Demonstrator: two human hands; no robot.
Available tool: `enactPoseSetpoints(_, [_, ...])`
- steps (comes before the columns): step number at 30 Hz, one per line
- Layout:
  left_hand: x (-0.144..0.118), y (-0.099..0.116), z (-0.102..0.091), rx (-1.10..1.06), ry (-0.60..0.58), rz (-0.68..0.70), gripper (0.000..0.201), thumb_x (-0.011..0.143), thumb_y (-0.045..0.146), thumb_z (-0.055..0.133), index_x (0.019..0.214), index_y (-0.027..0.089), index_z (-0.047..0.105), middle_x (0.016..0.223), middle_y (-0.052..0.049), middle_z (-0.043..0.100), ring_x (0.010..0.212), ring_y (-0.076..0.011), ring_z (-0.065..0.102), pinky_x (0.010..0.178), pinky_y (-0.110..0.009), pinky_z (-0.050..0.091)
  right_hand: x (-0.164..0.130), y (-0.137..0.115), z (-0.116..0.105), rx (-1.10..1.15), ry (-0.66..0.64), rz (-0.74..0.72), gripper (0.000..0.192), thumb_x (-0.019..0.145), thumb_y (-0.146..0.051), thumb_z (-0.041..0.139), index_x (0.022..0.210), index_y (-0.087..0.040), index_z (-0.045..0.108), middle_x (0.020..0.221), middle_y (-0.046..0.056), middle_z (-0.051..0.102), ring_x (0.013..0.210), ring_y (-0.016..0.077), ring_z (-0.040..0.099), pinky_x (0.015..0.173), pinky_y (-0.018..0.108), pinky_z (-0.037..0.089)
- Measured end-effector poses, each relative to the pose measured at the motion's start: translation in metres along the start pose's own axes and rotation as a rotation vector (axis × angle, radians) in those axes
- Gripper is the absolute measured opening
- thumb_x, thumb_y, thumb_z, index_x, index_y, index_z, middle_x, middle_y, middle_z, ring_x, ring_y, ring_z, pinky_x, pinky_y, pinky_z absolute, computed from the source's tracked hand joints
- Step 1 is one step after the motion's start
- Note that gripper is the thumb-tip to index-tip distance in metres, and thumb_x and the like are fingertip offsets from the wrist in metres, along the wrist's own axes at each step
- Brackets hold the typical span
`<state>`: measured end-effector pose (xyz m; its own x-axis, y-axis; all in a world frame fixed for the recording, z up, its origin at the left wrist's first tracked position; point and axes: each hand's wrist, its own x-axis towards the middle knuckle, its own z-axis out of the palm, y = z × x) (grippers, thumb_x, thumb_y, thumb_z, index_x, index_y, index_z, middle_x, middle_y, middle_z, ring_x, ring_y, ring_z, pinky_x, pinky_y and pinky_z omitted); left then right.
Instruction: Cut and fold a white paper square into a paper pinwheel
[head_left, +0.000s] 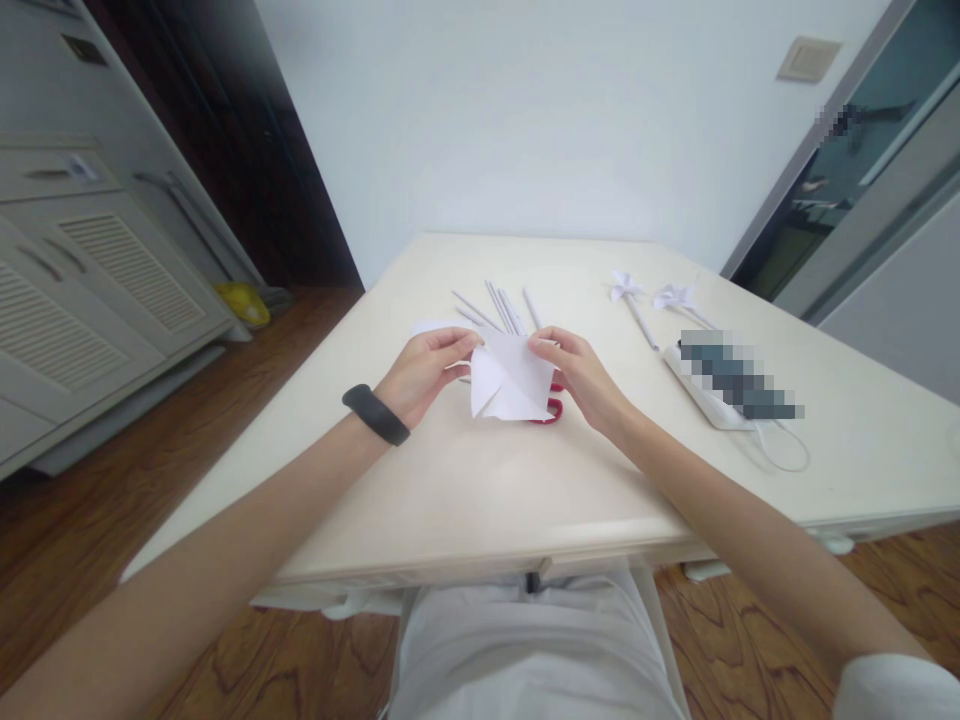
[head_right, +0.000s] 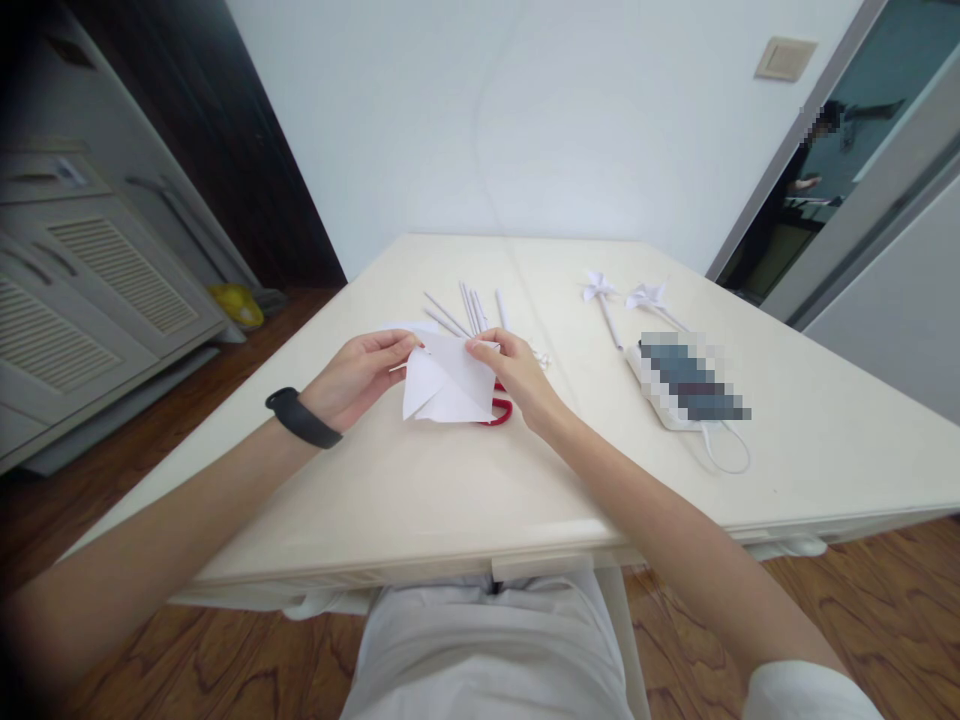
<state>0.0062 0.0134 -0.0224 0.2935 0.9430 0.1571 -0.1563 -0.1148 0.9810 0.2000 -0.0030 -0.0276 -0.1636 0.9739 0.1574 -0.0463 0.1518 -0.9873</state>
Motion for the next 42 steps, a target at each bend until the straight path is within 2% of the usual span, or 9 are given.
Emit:
enactPoseSetpoints(3, [0.0001,0.0003,0.0003,-0.013,-0.005,0.019,0.015,0.074,0.030,0.066,0.078,0.016,0.066,0.084,-0.003,0.061,0.079,-0.0130,0.054,0.074,-0.026,0.041,0.0004,0.0000,-0.0015,0.033,0.030,-0.010,0.015,0.075,-0.032,0.058,0.075,-0.019,0.053,0.073,-0.001,0.050,0.065,0.0115,0.046,0.056,0.024,0.034])
enactPoseSetpoints(10, [-0.0005,0.0005,0.0008,-0.032,-0.024,-0.018,0.012,0.073,0.027,0.065,0.077,0.015,0.066,0.083,-0.004,0.062,0.080,-0.0139,0.055,0.073,-0.026,0.042,-0.0002,-0.0018,-0.0016,0.049,0.071,-0.001,0.013,0.073,-0.030,0.057,0.071,-0.018,0.051,0.066,-0.003,0.047,0.056,0.0094,0.040,0.048,0.023,0.026])
enactPoseSetpoints(17, [-0.0008,0.0050,0.0045,-0.141,-0.017,-0.081,0.012,0.074,0.028,0.060,0.071,0.016,0.063,0.076,-0.002,0.059,0.073,-0.0152,0.054,0.069,-0.028,0.044,0.0007,-0.0006,-0.0020,-0.007,0.070,-0.007,0.015,0.074,-0.034,0.058,0.075,-0.020,0.054,0.069,-0.001,0.050,0.056,0.0109,0.043,0.046,0.023,0.024])
enactPoseSetpoints(22, [0.0001,0.0016,0.0022,-0.157,-0.003,-0.086,0.017,0.075,0.030,0.060,0.065,0.016,0.060,0.071,-0.001,0.055,0.069,-0.0134,0.051,0.066,-0.026,0.043,0.0006,0.0007,-0.0012,-0.020,0.016,0.027,0.017,0.074,-0.037,0.059,0.075,-0.021,0.054,0.069,-0.002,0.050,0.054,0.0105,0.042,0.044,0.022,0.024])
enactPoseSetpoints(29, [-0.0017,0.0029,0.0034,-0.070,-0.037,-0.080,0.021,0.076,0.035,0.059,0.067,0.016,0.060,0.074,-0.002,0.055,0.072,-0.0140,0.052,0.064,-0.025,0.040,-0.0016,0.0013,0.0013,0.000,-0.078,0.042,0.017,0.072,-0.036,0.061,0.078,-0.021,0.056,0.065,-0.004,0.052,0.049,0.0085,0.042,0.041,0.021,0.025])
enactPoseSetpoints(35, [-0.0051,0.0057,0.0075,0.060,-0.074,-0.121,0.021,0.074,0.039,0.061,0.075,0.018,0.064,0.083,-0.002,0.059,0.079,-0.0161,0.055,0.066,-0.025,0.040,-0.0026,-0.0009,0.0037,-0.106,-0.128,0.017,0.016,0.074,-0.035,0.060,0.080,-0.020,0.058,0.064,-0.004,0.051,0.048,0.0081,0.042,0.039,0.021,0.023])
enactPoseSetpoints(42, [-0.0077,0.0039,0.0073,0.147,-0.154,-0.161,0.019,0.069,0.033,0.068,0.081,0.019,0.065,0.073,0.000,0.059,0.068,-0.0141,0.054,0.061,-0.025,0.038,-0.0034,-0.0002,0.0045,-0.157,-0.150,-0.023,0.017,0.075,-0.036,0.059,0.077,-0.019,0.058,0.063,-0.004,0.050,0.052,0.0087,0.044,0.044,0.021,0.028])
